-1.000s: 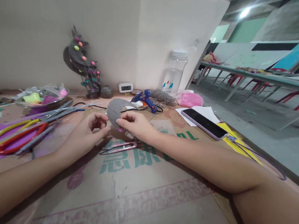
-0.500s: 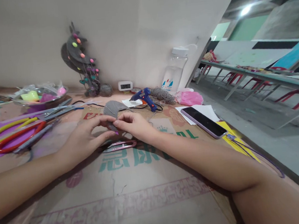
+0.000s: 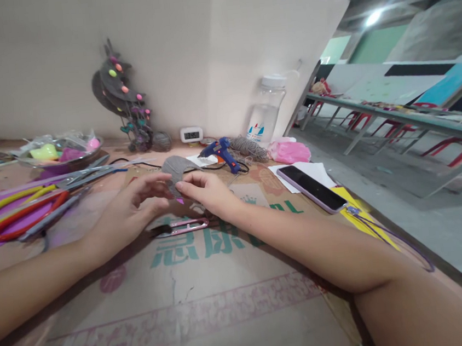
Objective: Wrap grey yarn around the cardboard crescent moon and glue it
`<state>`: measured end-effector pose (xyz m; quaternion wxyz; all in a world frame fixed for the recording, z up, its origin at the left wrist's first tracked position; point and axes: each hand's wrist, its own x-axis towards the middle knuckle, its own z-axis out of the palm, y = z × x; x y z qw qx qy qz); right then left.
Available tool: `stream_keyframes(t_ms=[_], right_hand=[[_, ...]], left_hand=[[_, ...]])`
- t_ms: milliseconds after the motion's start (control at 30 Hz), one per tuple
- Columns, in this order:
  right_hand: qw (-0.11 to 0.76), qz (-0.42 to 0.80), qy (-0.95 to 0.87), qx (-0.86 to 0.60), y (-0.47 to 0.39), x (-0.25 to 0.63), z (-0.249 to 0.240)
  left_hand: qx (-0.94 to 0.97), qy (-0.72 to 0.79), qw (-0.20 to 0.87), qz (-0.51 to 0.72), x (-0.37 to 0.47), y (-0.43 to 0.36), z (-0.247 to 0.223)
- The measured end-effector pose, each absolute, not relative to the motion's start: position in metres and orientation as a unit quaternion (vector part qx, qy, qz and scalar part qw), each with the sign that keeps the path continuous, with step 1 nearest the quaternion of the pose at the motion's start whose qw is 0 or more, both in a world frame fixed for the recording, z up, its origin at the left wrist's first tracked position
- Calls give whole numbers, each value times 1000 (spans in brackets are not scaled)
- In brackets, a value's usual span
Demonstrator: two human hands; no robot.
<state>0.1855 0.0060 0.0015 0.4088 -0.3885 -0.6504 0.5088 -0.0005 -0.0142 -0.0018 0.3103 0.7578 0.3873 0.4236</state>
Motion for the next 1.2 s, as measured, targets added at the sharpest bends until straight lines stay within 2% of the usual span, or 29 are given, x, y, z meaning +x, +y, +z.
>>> stream_keyframes(t_ms=[233, 533, 767, 967, 1200], right_hand=[[411, 512, -641, -397, 7, 185, 0], [387, 459, -685, -412, 6, 183, -2], [350, 421, -726, -415, 1, 182, 1], [328, 361, -764, -422, 2, 182, 2], [351, 400, -742, -408, 8, 184, -5]], left_hand=[[681, 454, 316, 480, -3, -7, -2], [672, 426, 395, 459, -1, -5, -1], [717, 445, 355, 402, -1, -8, 0], [654, 484, 382, 439, -1, -6, 3], [630, 478, 415, 450, -1, -4, 3]])
